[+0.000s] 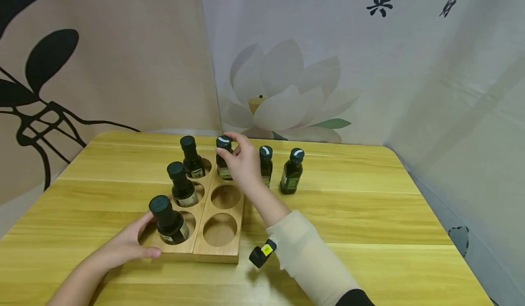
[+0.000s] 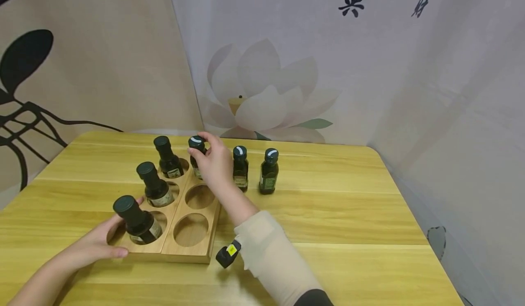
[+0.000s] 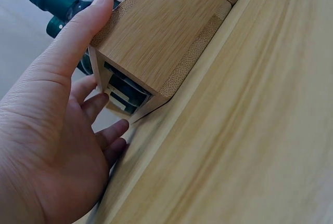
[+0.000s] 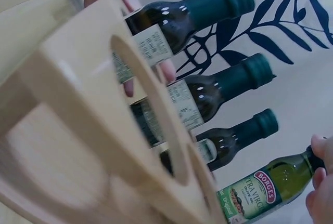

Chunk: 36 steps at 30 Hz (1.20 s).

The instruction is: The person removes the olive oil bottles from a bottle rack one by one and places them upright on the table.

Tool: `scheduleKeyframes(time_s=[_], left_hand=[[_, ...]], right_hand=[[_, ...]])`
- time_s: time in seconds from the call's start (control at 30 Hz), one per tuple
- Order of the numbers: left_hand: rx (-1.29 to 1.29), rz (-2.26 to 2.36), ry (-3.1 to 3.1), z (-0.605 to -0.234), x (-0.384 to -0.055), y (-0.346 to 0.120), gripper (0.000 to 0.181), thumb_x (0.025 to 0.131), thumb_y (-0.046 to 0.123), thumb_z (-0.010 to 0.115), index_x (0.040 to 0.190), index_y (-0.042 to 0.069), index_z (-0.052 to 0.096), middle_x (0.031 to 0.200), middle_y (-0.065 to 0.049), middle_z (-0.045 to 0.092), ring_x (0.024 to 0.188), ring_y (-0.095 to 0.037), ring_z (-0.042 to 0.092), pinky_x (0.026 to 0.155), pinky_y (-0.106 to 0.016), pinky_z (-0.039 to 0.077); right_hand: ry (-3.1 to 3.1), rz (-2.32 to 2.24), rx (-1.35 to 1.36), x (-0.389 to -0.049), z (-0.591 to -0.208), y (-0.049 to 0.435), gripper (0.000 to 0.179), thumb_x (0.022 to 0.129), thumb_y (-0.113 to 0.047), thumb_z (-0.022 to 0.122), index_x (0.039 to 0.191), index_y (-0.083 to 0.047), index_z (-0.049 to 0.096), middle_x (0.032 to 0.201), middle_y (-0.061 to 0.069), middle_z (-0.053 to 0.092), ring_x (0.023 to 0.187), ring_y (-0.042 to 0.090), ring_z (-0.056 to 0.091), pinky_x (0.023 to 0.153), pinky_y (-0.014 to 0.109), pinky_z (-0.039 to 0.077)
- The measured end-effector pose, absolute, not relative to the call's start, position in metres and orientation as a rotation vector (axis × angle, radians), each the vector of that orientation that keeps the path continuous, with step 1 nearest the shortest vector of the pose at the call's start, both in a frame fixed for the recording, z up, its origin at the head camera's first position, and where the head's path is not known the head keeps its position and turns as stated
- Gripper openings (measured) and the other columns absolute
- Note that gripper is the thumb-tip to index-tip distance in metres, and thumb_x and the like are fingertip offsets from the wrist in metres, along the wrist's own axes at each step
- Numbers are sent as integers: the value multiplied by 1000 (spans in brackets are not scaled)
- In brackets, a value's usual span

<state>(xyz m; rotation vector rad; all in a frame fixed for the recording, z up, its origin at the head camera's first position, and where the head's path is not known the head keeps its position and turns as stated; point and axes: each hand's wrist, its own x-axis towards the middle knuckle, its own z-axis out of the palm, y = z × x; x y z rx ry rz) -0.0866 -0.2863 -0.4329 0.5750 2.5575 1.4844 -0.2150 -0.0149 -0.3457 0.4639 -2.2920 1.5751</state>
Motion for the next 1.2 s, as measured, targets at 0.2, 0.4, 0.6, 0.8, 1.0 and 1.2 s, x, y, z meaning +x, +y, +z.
scheduleKeyframes(time_s=[0.2, 0.4, 0.6, 0.8, 1.0, 1.2], left_hand=[[577, 1479, 2561, -433, -87, -286, 89, 77, 14, 76, 150, 3, 26, 143, -30, 35, 128, -55, 21, 95, -8, 21], [579, 1491, 2553, -433, -86, -287, 90, 78, 16, 77, 150, 4, 25, 145, -31, 33, 130, -52, 20, 96, -9, 20], [600, 1496, 2564, -434, -86, -287, 91, 77, 15, 77, 151, 7, 25, 145, -29, 34, 135, -26, 22, 96, -7, 19], [606, 1490, 2573, -434, -86, -287, 90, 77, 16, 77, 151, 8, 26, 144, -29, 36, 134, -20, 24, 96, -8, 20], [597, 1495, 2561, -433, -86, -287, 90, 78, 17, 77, 151, 7, 26, 144, -30, 35, 134, -37, 22, 96, -9, 20], [578, 1496, 2550, -433, -86, -287, 90, 78, 18, 77, 151, 5, 25, 145, -31, 33, 129, -55, 19, 100, -14, 20]], right_hand=[[-2223, 1553, 525, -210, -328, -8, 37, 86, -18, 74, 120, -8, 64, 93, 3, 59, 58, 12, 46, 47, 24, 39], [-2180, 1557, 562, -205, -311, 0, 38, 85, -17, 75, 119, -5, 64, 93, 3, 60, 59, 13, 46, 49, 24, 39], [-2124, 1599, 591, -197, -297, 9, 38, 83, -15, 76, 117, -5, 65, 93, 3, 61, 57, 15, 44, 50, 25, 38], [-2072, 1615, 654, -189, -290, 23, 37, 81, -10, 77, 116, -2, 66, 90, 4, 61, 56, 15, 42, 49, 26, 36], [-2047, 1626, 708, -184, -284, 41, 36, 80, -8, 78, 114, -2, 66, 65, 5, 50, 52, 17, 39, 48, 26, 34], [-2042, 1667, 671, -180, -281, 61, 34, 79, -4, 78, 111, -3, 68, 59, 7, 48, 51, 18, 38, 45, 25, 31]])
